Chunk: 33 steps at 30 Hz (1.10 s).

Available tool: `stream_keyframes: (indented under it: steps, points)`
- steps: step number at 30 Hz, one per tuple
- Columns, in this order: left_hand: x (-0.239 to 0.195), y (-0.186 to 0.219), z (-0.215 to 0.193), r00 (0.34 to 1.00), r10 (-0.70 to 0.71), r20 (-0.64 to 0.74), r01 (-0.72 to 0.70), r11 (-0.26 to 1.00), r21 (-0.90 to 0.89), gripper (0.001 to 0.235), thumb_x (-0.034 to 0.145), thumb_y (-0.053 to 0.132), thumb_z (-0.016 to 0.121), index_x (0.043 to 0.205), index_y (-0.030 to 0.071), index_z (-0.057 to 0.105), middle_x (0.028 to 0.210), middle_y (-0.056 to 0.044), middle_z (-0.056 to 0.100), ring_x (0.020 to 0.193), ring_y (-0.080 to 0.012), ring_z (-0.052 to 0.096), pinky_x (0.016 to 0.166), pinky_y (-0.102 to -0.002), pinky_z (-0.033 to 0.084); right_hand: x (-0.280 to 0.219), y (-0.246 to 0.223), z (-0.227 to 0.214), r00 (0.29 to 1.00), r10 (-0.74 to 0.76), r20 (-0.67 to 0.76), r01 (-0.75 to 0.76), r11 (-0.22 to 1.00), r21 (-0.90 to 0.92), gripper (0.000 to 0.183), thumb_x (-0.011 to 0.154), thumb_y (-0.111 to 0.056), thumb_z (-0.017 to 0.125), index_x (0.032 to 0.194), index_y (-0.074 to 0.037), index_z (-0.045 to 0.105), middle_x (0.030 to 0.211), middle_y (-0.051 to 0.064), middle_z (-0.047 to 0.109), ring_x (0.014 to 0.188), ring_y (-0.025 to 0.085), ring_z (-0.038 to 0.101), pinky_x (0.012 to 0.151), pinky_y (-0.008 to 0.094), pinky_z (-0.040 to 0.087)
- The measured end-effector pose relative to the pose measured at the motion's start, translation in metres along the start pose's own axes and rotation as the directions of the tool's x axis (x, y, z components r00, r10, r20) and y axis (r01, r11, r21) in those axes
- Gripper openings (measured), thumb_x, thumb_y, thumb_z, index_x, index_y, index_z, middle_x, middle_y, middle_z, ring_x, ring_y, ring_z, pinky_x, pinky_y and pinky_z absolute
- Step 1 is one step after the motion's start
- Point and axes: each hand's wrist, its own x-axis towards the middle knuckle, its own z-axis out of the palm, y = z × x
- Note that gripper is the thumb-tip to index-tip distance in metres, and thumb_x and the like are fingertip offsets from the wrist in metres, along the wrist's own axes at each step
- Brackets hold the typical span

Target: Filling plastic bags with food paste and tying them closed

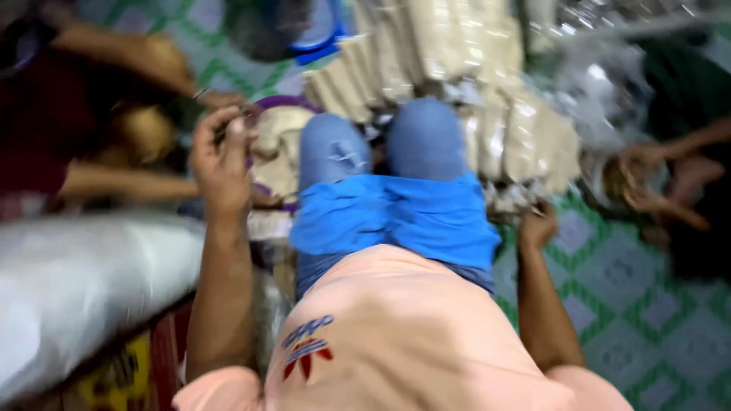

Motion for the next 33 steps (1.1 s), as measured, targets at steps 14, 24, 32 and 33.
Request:
stream_keyframes:
  steps: [14,24,32,33]
  points:
    - [-0.003,-0.036,-0.069,0.989,-0.085,-0.124,0.062,0.982,-0.178,0.024,0.1,-0.005,0.061,0.124,0.001,0.059,0.112,-0.009,0.066,0.087,-0.0122,0.067,0.075,-0.024,0.058,0.036,-0.145,-0.058,0.806,-0.478,-0.348,0.557,0.812,0.175,0.033,0.089,0.015,0.061,0.12,0.005,0.058,0.11,0.021,0.061,0.095,0.03,0.058,0.088,0.039,0.05]
    - [-0.013,-0.029,-0.078,0.996,-0.046,-0.076,0.038,0.994,-0.107,0.019,0.103,-0.003,0.06,0.121,-0.002,0.06,0.108,-0.009,0.065,0.089,-0.0122,0.066,0.081,-0.024,0.059,0.014,-0.219,-0.049,0.998,0.056,0.019,-0.055,0.742,0.669,0.038,0.091,-0.002,0.056,0.124,-0.021,0.059,0.119,0.0,0.064,0.093,0.012,0.064,0.082,0.032,0.057]
    - [-0.037,-0.068,-0.075,0.918,-0.364,0.156,0.319,0.913,0.253,0.012,0.103,0.012,0.061,0.112,0.008,0.066,0.094,-0.004,0.064,0.073,-0.012,0.059,0.062,-0.025,0.056,-0.028,-0.323,-0.065,0.966,-0.204,0.162,0.01,0.651,0.759,0.034,0.103,-0.004,0.057,0.132,-0.02,0.051,0.124,0.001,0.06,0.099,0.015,0.063,0.087,0.032,0.052]
    - [-0.04,-0.066,-0.073,0.86,-0.488,0.147,0.388,0.814,0.433,0.016,0.101,0.016,0.063,0.114,0.01,0.068,0.097,-0.006,0.068,0.074,-0.0131,0.063,0.059,-0.027,0.056,-0.035,-0.338,-0.067,0.964,-0.175,0.202,-0.049,0.626,0.779,0.032,0.104,-0.002,0.055,0.132,-0.018,0.052,0.118,0.001,0.062,0.095,0.014,0.064,0.083,0.027,0.053]
